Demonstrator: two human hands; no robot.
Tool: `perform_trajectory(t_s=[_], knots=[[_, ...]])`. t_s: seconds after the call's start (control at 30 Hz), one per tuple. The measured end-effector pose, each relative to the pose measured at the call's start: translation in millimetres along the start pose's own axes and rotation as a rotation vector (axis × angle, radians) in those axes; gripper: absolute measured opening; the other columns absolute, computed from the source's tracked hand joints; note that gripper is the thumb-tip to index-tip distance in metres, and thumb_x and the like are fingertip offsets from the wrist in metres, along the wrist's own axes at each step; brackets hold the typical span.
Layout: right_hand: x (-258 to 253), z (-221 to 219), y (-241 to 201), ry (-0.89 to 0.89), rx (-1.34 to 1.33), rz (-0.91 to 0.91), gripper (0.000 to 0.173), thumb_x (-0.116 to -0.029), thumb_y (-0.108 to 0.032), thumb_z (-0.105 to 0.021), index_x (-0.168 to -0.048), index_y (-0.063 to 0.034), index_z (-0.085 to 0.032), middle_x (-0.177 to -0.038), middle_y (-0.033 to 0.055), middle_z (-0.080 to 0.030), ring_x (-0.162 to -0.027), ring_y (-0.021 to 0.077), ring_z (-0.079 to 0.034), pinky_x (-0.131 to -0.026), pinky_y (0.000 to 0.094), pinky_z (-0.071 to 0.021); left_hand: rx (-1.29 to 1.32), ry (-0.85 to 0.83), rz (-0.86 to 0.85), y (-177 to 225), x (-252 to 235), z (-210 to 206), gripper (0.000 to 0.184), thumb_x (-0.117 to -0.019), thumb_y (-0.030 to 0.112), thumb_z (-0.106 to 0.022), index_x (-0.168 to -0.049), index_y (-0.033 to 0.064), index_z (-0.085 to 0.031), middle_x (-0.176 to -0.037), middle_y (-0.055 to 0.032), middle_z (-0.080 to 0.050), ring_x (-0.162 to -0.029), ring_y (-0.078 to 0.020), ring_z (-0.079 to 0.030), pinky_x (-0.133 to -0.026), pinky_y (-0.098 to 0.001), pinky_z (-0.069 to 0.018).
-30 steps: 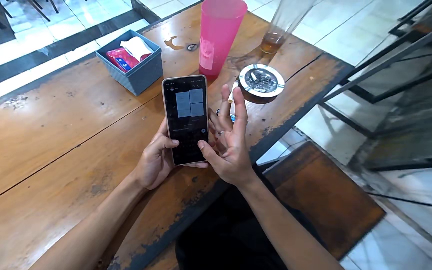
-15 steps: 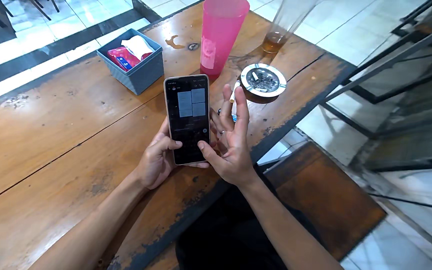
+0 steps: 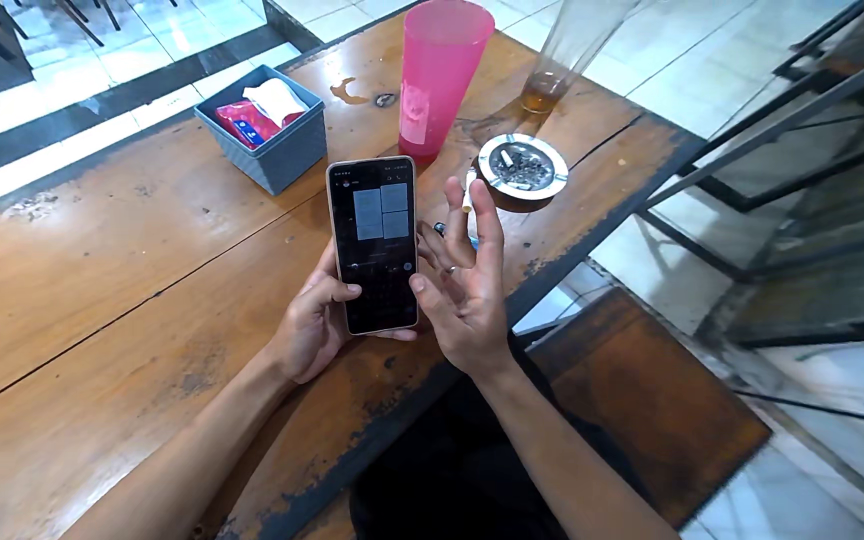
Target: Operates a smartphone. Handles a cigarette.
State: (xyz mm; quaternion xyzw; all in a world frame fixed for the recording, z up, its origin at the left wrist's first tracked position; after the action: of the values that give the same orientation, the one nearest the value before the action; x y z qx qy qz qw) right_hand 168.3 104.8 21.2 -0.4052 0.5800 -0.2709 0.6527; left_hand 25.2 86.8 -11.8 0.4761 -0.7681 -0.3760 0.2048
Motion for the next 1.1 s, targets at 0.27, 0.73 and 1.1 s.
perform_trajectory(t_s=[0.27, 0.73, 1.1], knots=[[0.5, 3.6, 5.0, 0.042, 0.007, -0.055, 0.081, -0.0962, -0.009, -0.063, -0.164, -0.0111, -0.018, -0.166, 0.0132, -0.030, -0.140, 0.0318, -0.051, -0.109, 0.0456, -0.0547, 0.006, -0.007, 0.004, -1.7, -0.7, 1.9, 0.058, -0.1005, 0.009, -0.028, -0.155, 0.0297, -0.025, -0.139, -0.0194, -0.053, -0.121, -0.0417, -0.061, -0.091, -0.0646, -0.0557], [2.2, 23.0, -4.4, 0.228, 0.098, 0.038, 0.040, -0.1100, -0.011, -0.041, -0.145, 0.0046, -0.051, -0.141, 0.0169, -0.062, -0.125, 0.0307, -0.065, -0.106, 0.0470, -0.0564, 0.027, -0.001, 0.011, -2.1, -2.5, 2.5, 0.059, -0.1006, 0.011, -0.033, -0.156, 0.0302, -0.025, -0.143, -0.0232, -0.052, -0.123, -0.0465, -0.059, -0.093, -0.0661, -0.0549], [-18.1, 79.5, -5.9, 0.174, 0.236, -0.170, 0.023, -0.0968, -0.007, -0.067, -0.117, 0.0010, -0.073, -0.105, 0.0109, -0.077, -0.097, 0.0204, -0.075, -0.088, 0.0351, -0.0643, 0.098, 0.011, -0.017, -0.3, -6.9, -0.9, 0.059, -0.0987, 0.009, -0.042, -0.154, 0.0237, -0.026, -0.147, -0.0250, -0.049, -0.123, -0.0523, -0.058, -0.088, -0.0680, -0.0568]])
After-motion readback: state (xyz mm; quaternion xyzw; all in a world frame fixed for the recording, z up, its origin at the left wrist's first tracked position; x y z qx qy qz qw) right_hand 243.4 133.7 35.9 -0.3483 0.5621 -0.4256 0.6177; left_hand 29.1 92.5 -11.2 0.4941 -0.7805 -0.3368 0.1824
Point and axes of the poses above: each hand's wrist, its own x-axis away from the middle knuckle, its own z-axis out of the back of the hand, y = z × x, the point moved 8 cm from there along -x, towards the middle knuckle
